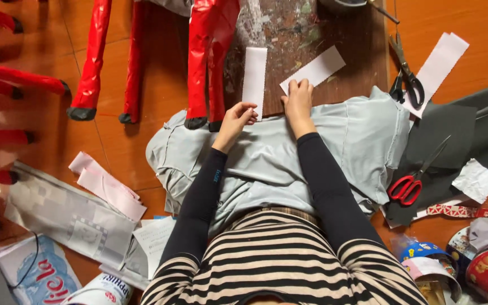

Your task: Applying red paper strips and adhesive to a horse-shaped figure.

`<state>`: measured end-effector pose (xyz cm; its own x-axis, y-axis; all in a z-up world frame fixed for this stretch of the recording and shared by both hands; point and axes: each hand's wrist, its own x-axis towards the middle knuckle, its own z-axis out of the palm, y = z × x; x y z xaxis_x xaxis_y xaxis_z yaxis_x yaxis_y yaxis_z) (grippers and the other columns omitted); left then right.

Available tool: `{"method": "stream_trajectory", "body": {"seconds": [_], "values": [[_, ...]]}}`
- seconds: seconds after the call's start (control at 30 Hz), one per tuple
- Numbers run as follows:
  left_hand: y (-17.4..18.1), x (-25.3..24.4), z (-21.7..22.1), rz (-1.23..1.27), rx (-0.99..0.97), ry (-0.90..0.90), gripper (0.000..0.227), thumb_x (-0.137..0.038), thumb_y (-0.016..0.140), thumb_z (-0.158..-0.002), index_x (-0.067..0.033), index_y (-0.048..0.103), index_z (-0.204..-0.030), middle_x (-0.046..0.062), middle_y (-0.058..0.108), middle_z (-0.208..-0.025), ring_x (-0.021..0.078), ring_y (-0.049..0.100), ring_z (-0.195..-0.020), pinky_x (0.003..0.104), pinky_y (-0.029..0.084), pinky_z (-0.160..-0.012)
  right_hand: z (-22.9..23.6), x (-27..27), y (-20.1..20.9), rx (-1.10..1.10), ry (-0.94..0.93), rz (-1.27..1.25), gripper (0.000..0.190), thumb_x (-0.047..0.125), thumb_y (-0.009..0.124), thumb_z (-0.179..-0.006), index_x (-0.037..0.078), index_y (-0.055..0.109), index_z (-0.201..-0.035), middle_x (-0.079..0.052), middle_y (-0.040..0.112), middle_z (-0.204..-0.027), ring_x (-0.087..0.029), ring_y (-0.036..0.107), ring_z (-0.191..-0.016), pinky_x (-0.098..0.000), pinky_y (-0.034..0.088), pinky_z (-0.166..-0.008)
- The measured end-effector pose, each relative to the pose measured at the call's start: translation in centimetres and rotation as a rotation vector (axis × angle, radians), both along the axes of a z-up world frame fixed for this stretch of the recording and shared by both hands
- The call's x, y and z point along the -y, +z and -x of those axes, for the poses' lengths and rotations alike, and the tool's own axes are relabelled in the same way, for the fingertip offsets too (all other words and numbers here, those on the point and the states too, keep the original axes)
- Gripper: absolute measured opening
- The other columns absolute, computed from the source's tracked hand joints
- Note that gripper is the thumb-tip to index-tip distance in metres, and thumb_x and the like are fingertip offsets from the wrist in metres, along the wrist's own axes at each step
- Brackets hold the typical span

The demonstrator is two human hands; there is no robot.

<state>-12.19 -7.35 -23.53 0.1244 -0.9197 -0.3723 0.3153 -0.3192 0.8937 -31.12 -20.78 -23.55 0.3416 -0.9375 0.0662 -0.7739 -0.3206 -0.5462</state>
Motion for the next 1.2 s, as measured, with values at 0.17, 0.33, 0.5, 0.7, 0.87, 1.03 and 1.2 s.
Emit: {"method": "stream_trajectory", "body": {"seconds": [0.17,0.33,0.5,0.7,0.87,1.03,1.2], "values": [[-3.2,0.4,-1.3,-0.182,-0.184,0.102,0.028,-0.021,0.059,-0.105,-0.0029,0.064,-0.126,0.006,0.072,-0.103,0.0128,0.07,-0.092,0.027,0.059,-0.082,-0.1,0.7,-2.4,0.015,-0.003,0.034,0.02,0.004,0.076,-0.084,0.004,0.063,-0.1,-0.017,0.056,-0.108,-0.038,0.053,-0.103,-0.0474,0.048,-0.089],[-4.6,0.4,-1.1,-0.181,-0.262,0.11,0.028,-0.02,0.059,-0.104,-0.0009,0.066,-0.124,0.008,0.074,-0.104,0.0155,0.07,-0.093,0.027,0.059,-0.082,-0.3,0.6,-4.6,-0.038,-0.007,0.095,0.005,0.002,0.067,-0.096,0.006,0.064,-0.097,-0.014,0.058,-0.104,-0.036,0.056,-0.101,-0.0458,0.049,-0.089],[-8.6,0.2,-1.1,-0.047,0.174,0.336,0.028,-0.015,0.064,-0.105,0.0032,0.072,-0.125,0.01,0.069,-0.1,0.013,0.062,-0.085,0.026,0.052,-0.077,-1.5,-0.4,-1.6,0.048,0.124,0.148,0.018,0.005,0.067,-0.09,0.009,0.067,-0.107,-0.011,0.062,-0.11,-0.035,0.058,-0.109,-0.0455,0.05,-0.09],[-7.1,0.6,-0.9,-0.216,-0.038,0.362,0.033,-0.021,0.061,-0.101,-0.0031,0.06,-0.13,0.004,0.068,-0.101,0.014,0.068,-0.081,0.028,0.058,-0.071,-4.6,-3.2,4.7,0.05,0.601,0.212,0.038,0.017,0.075,-0.074,0.009,0.069,-0.11,-0.015,0.064,-0.112,-0.034,0.059,-0.105,-0.0466,0.048,-0.079],[-3.7,0.7,-0.9,-0.215,-0.215,0.257,0.031,-0.025,0.053,-0.104,-0.0085,0.057,-0.13,0.007,0.073,-0.097,0.0151,0.072,-0.082,0.028,0.06,-0.072,-2.2,-1.2,-1.0,0.155,0.5,0.013,0.015,0.012,0.071,-0.087,0.012,0.071,-0.102,-0.009,0.069,-0.106,-0.029,0.064,-0.102,-0.0419,0.053,-0.083],[-7.1,-0.1,-1.5,-0.181,-0.063,0.233,0.026,-0.021,0.055,-0.107,-0.0054,0.062,-0.127,0.006,0.072,-0.096,0.0131,0.068,-0.079,0.026,0.057,-0.069,7.5,5.2,4.6,0.704,-0.066,-0.478,0.01,0.013,0.063,-0.103,0.005,0.068,-0.103,-0.001,0.066,-0.085,-0.012,0.066,-0.074,-0.0293,0.056,-0.068],[-5.9,0.5,-1.2,-0.191,0.079,0.128,0.023,-0.017,0.057,-0.106,-0.003,0.063,-0.124,0.005,0.071,-0.099,0.0098,0.066,-0.082,0.023,0.055,-0.072,26.6,10.1,8.6,0.708,-0.512,-0.323,0.003,0.004,0.065,-0.104,0.004,0.066,-0.106,-0.002,0.069,-0.09,-0.011,0.069,-0.076,-0.0284,0.063,-0.063]]}}
